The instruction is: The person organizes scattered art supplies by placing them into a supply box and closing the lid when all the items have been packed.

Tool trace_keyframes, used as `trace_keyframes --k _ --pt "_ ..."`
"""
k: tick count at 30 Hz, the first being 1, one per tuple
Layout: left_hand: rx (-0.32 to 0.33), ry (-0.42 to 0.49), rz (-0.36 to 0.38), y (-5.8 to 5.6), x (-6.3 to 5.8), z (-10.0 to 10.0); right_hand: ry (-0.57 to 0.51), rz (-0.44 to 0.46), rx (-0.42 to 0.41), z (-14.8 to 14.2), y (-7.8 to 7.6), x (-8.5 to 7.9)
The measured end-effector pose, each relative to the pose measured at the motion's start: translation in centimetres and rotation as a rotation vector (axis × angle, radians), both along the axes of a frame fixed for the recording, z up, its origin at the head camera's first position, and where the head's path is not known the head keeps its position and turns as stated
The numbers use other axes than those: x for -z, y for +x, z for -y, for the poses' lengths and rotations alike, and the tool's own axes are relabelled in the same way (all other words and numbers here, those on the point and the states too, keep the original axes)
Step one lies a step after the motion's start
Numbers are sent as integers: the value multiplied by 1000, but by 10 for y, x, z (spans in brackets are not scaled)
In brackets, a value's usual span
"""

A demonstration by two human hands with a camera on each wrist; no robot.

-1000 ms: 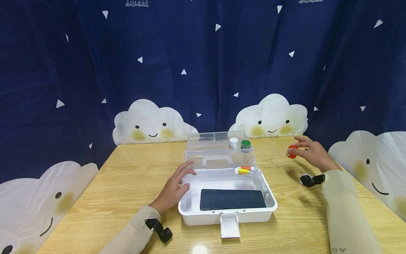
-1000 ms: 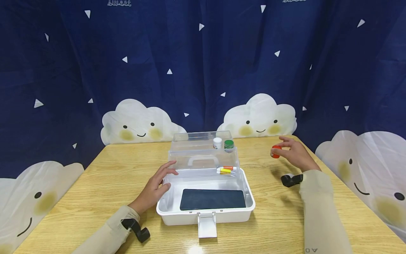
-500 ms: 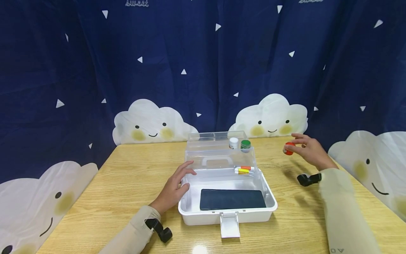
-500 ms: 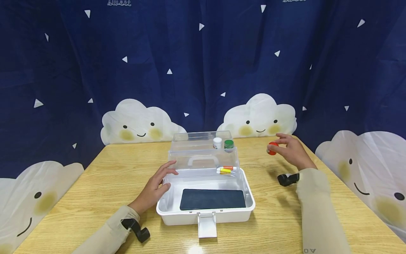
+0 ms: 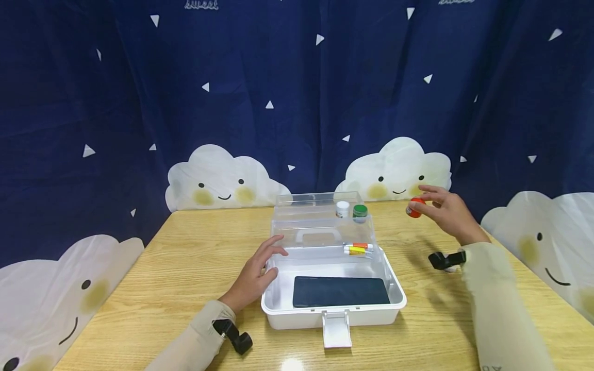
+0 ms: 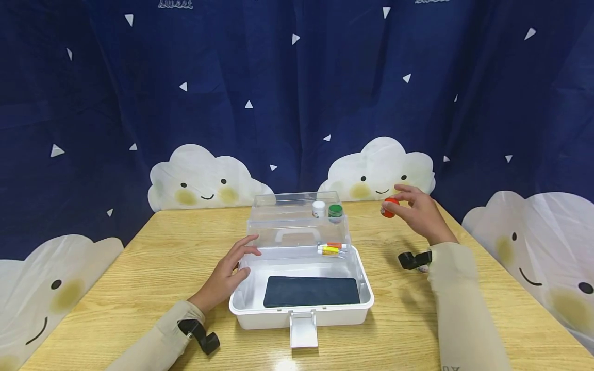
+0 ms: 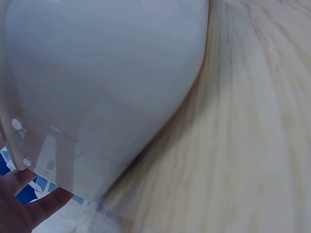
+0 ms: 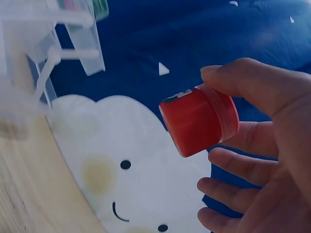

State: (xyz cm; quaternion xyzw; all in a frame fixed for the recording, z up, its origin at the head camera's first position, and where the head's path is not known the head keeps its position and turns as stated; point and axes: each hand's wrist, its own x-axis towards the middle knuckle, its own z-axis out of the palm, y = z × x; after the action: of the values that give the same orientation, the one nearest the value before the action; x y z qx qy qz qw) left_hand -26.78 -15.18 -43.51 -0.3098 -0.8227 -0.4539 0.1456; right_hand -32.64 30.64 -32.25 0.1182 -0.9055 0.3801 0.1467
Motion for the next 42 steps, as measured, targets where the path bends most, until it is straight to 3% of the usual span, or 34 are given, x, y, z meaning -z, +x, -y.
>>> trace_keyframes --k 11,27,42 --pt "-4 -1 7 2 -1 1 -48 -63 -42 22 3 -4" --pt "11 5 -12 0 1 0 -110 -41 -94 53 -10 -6" --pt "10 7 0 1 -1 1 -97 -25 -160 86 -17 -10"
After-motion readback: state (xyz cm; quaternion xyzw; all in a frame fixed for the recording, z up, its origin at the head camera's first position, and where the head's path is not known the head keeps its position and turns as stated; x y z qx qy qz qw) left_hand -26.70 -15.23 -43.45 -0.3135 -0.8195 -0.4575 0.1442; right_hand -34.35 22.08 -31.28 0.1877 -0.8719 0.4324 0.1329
